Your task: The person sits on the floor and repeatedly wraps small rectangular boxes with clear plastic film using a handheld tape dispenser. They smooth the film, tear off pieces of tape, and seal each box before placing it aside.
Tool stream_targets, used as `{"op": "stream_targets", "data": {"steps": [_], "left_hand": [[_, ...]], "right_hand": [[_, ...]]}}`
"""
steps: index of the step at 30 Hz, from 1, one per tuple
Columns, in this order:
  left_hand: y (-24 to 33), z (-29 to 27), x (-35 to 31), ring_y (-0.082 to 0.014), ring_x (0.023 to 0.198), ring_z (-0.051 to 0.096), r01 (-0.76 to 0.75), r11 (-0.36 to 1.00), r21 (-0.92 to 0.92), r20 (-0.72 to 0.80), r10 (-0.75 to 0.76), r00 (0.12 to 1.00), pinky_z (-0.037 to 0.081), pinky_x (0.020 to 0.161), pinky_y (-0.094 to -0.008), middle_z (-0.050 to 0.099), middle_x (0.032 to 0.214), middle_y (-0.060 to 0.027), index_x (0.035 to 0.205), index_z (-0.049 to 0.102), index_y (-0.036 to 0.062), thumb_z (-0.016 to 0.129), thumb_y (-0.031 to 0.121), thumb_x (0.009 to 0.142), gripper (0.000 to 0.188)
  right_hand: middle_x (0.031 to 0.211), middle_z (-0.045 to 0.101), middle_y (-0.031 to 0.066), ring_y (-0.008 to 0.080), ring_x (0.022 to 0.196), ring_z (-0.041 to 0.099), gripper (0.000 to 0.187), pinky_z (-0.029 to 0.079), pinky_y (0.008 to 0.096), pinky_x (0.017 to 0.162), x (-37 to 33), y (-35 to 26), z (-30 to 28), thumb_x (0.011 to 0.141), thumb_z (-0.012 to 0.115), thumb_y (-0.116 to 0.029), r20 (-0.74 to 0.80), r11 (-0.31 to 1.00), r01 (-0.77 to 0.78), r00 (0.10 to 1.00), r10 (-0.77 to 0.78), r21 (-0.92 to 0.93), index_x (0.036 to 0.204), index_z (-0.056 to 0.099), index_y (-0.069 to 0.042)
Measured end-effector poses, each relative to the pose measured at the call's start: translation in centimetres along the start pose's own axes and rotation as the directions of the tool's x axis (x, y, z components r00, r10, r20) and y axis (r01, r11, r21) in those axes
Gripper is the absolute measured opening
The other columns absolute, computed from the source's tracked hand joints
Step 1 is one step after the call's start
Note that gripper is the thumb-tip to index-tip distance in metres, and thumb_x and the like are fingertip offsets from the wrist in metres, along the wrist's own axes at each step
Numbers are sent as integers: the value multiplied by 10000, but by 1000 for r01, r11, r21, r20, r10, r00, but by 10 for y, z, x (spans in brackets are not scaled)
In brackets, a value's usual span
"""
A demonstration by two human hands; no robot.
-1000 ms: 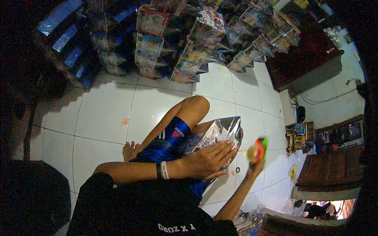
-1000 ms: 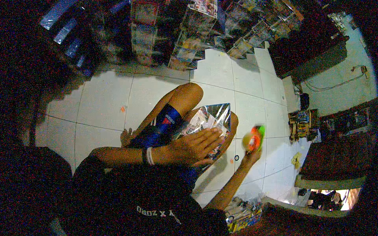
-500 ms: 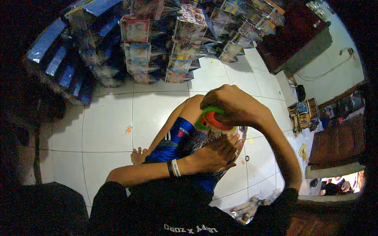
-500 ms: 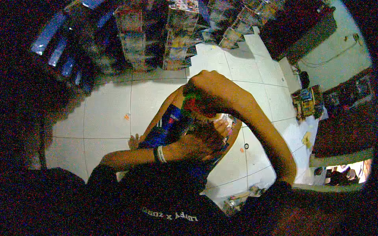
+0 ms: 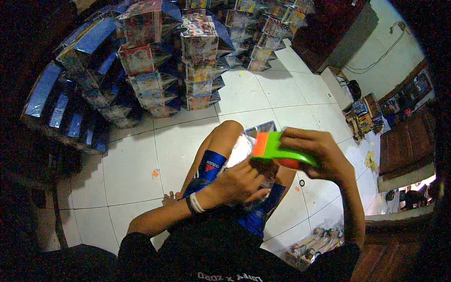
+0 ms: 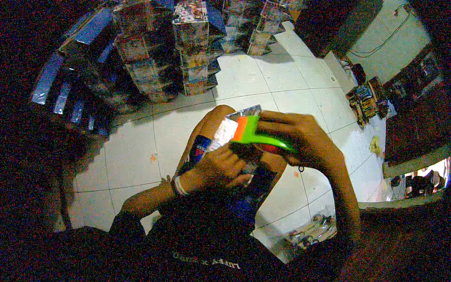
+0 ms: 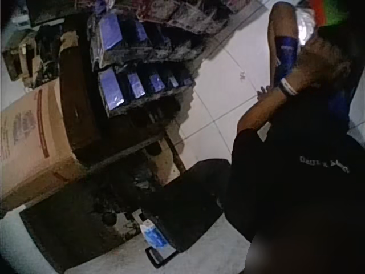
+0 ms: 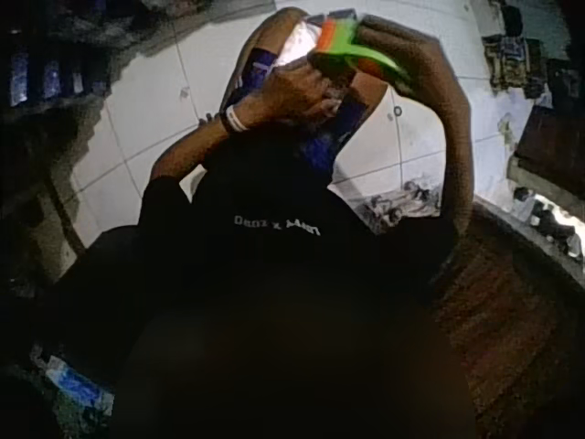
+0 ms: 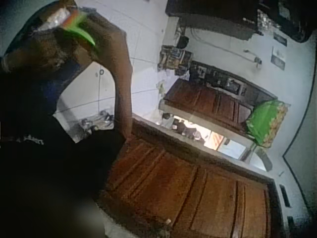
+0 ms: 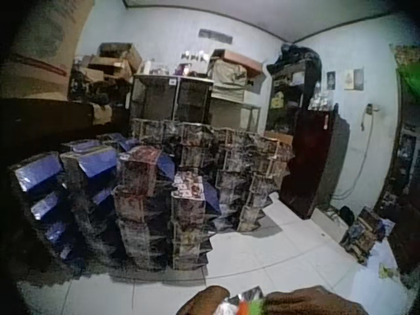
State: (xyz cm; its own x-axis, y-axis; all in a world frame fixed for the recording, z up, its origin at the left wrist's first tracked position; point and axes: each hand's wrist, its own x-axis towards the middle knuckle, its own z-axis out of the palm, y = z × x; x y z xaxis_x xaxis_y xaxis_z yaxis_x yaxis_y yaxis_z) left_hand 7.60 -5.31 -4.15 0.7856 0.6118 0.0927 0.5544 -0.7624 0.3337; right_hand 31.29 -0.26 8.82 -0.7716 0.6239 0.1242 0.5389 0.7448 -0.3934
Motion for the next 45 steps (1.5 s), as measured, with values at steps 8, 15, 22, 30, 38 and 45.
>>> {"op": "stream_targets", "data": {"steps": [8,15,22,30,38,45], "left_hand": [[-18,43,-15,-321,1222,663,-104,975,197,-649,209,731,484,1079,-417,700,1255,-206,1255,660,-49,670,284,953,450],[-9,31,-19,-298,1336,579,-6,998,58,-611,40,791,423,1118,-475,587,1439,-206,1337,615,-11,679,302,939,510],[7,26,2,-399,1413,482,-51,983,176,-409,120,905,361,1192,-494,513,1496,-273,1420,521,-102,586,320,976,616],[1,9,18,-449,1420,445,-183,964,195,-323,239,916,343,1198,-512,503,1483,-317,1324,603,-104,570,330,938,582],[10,11,78,-459,1343,495,-202,966,164,435,113,893,242,1225,-575,645,1299,-277,923,774,-25,557,540,908,606],[-73,-3,24,-388,1423,441,-168,986,-5,-356,155,922,251,1244,-498,457,1553,-221,1429,541,29,534,433,1025,572]], "right_hand": [[1315,693,146,372,1123,706,571,583,407,957,-83,19,28,646,802,-7,-153,995,-97,983,99,18,1196,727,-140],[1326,694,121,363,1048,719,533,587,423,886,-95,5,7,667,792,-11,-72,986,-156,984,160,64,1183,728,-129],[1134,740,196,322,914,753,392,606,398,775,-65,-34,28,668,844,-100,176,875,1,980,96,-484,1048,760,-57],[840,735,179,353,808,744,224,594,440,690,-167,64,103,652,837,-243,331,632,-509,562,758,-584,756,734,-74],[874,768,124,238,751,733,346,573,375,721,-328,175,329,784,798,-261,-405,455,-749,270,874,482,1077,783,-77],[1119,716,95,231,959,687,445,574,387,845,-330,164,508,833,791,-186,-412,257,-495,-234,881,830,1236,674,-40]]}}
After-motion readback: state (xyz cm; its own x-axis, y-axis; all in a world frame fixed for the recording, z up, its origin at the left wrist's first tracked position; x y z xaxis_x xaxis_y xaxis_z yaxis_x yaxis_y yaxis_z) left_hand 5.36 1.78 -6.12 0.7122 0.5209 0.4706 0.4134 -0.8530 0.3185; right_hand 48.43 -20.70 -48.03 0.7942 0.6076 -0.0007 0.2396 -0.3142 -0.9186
